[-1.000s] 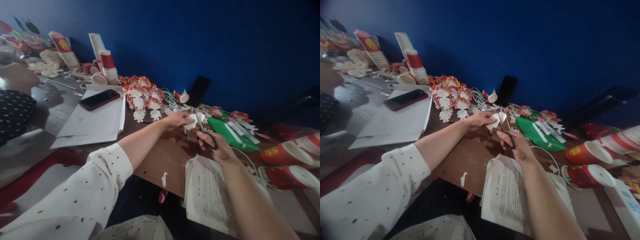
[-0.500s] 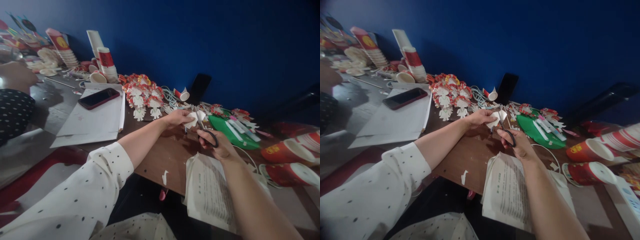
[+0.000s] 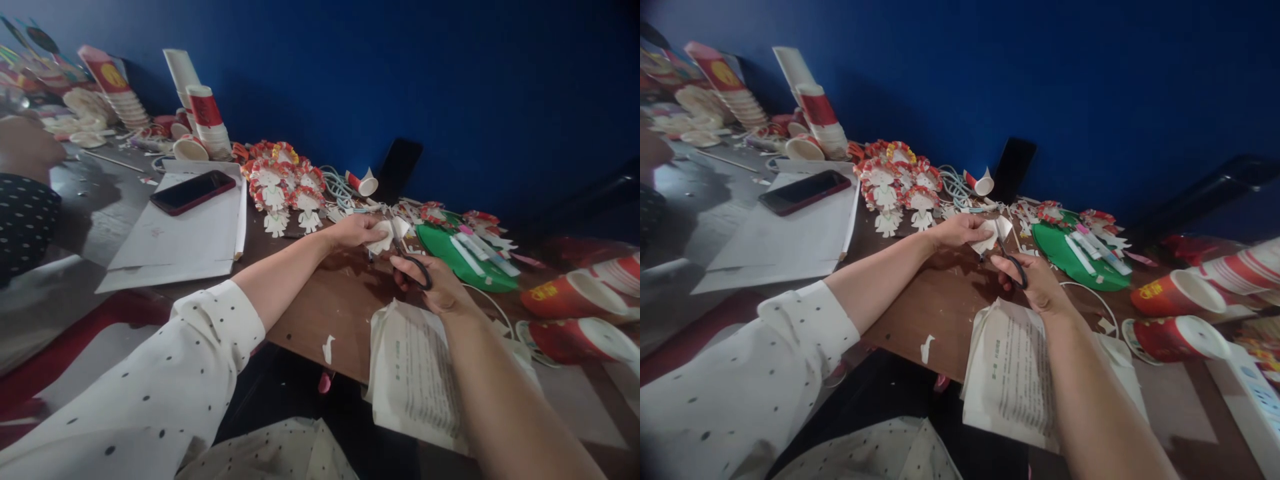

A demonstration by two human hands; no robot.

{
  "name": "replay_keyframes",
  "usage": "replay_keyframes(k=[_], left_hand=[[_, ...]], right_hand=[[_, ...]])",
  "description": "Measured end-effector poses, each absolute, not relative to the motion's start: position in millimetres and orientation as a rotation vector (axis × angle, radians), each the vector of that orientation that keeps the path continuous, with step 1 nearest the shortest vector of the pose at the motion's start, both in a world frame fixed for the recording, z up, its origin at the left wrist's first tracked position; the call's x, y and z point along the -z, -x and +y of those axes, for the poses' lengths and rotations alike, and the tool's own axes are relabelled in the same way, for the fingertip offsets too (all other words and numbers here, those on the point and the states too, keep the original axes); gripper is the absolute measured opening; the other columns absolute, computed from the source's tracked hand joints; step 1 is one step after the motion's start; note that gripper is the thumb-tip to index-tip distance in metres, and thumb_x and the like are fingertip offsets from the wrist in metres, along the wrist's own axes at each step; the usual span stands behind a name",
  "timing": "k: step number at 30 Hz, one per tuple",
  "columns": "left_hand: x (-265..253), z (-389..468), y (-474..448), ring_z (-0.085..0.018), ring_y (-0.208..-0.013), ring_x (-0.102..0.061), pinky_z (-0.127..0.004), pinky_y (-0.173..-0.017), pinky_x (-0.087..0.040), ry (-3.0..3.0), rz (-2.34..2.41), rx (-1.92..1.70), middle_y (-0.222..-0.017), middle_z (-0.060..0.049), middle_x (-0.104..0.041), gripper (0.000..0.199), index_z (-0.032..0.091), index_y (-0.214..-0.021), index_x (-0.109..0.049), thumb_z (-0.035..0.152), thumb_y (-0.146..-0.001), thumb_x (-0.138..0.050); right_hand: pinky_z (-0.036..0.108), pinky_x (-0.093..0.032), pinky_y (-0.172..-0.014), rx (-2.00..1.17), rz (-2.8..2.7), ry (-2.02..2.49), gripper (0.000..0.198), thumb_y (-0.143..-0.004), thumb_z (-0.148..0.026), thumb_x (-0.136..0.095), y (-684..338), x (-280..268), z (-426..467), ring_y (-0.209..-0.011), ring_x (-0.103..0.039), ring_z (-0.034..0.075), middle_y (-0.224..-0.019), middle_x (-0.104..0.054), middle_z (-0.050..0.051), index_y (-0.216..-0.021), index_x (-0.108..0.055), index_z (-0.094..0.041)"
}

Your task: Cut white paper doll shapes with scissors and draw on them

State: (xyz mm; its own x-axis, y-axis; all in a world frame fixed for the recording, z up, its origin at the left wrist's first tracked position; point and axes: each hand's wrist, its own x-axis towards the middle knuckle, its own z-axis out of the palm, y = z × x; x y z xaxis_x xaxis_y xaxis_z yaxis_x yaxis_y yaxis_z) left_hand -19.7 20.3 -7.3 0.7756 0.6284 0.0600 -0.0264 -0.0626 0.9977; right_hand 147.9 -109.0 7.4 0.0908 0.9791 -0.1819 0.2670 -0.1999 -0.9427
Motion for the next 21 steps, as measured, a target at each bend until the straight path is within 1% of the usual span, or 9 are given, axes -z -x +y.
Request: replay_keyframes(k=[4, 10, 17, 21], left_hand=[[3.2, 17.2, 21.2, -0.009, -0.058, -0.053, -0.022, -0.061, -0.04, -1.565, 0.511, -0.568, -0.066, -0.004, -0.064, 0.017, 0.011, -0.078, -0.064, 0.026, -0.085, -0.06], [1.7, 17.2, 22.3, -0.009, -0.058, -0.049, -0.022, -0.061, -0.039, -1.637, 0.552, -0.581, -0.063, -0.002, -0.061, 0.019, 0.011, -0.073, -0.063, 0.026, -0.084, -0.06], [-3.7, 16.5, 24.3, -0.008, -0.054, -0.043, -0.023, -0.06, -0.037, -1.765, 0.618, -0.578, -0.055, 0.001, -0.053, 0.023, 0.013, -0.064, -0.061, 0.028, -0.082, -0.062], [-2.7, 14.4, 23.7, -0.008, -0.054, -0.042, -0.023, -0.06, -0.036, -1.775, 0.654, -0.583, -0.054, 0.002, -0.05, 0.024, 0.013, -0.063, -0.06, 0.029, -0.08, -0.064]], right_hand=[[0.024, -0.037, -0.046, -1.13, -1.307, 1.582, 0.043, -0.069, -0.056, -0.075, -147.6, -9.7, -109.6, -0.048, -0.049, 0.01, -0.057, -0.057, 0.0, -0.06, -0.061, -0.017], [0.023, -0.035, -0.044, -1.135, -1.273, 1.625, 0.045, -0.066, -0.058, -0.077, -146.7, -12.7, -110.4, -0.047, -0.048, 0.01, -0.054, -0.056, 0.001, -0.056, -0.059, -0.018], [0.024, -0.034, -0.042, -1.16, -1.256, 1.651, 0.047, -0.063, -0.059, -0.078, -145.7, -16.1, -110.7, -0.046, -0.047, 0.01, -0.052, -0.055, 0.001, -0.054, -0.057, -0.018], [0.024, -0.034, -0.043, -1.197, -1.265, 1.624, 0.046, -0.064, -0.058, -0.078, -147.1, -13.4, -110.3, -0.045, -0.047, 0.009, -0.053, -0.056, 0.001, -0.055, -0.058, -0.017]])
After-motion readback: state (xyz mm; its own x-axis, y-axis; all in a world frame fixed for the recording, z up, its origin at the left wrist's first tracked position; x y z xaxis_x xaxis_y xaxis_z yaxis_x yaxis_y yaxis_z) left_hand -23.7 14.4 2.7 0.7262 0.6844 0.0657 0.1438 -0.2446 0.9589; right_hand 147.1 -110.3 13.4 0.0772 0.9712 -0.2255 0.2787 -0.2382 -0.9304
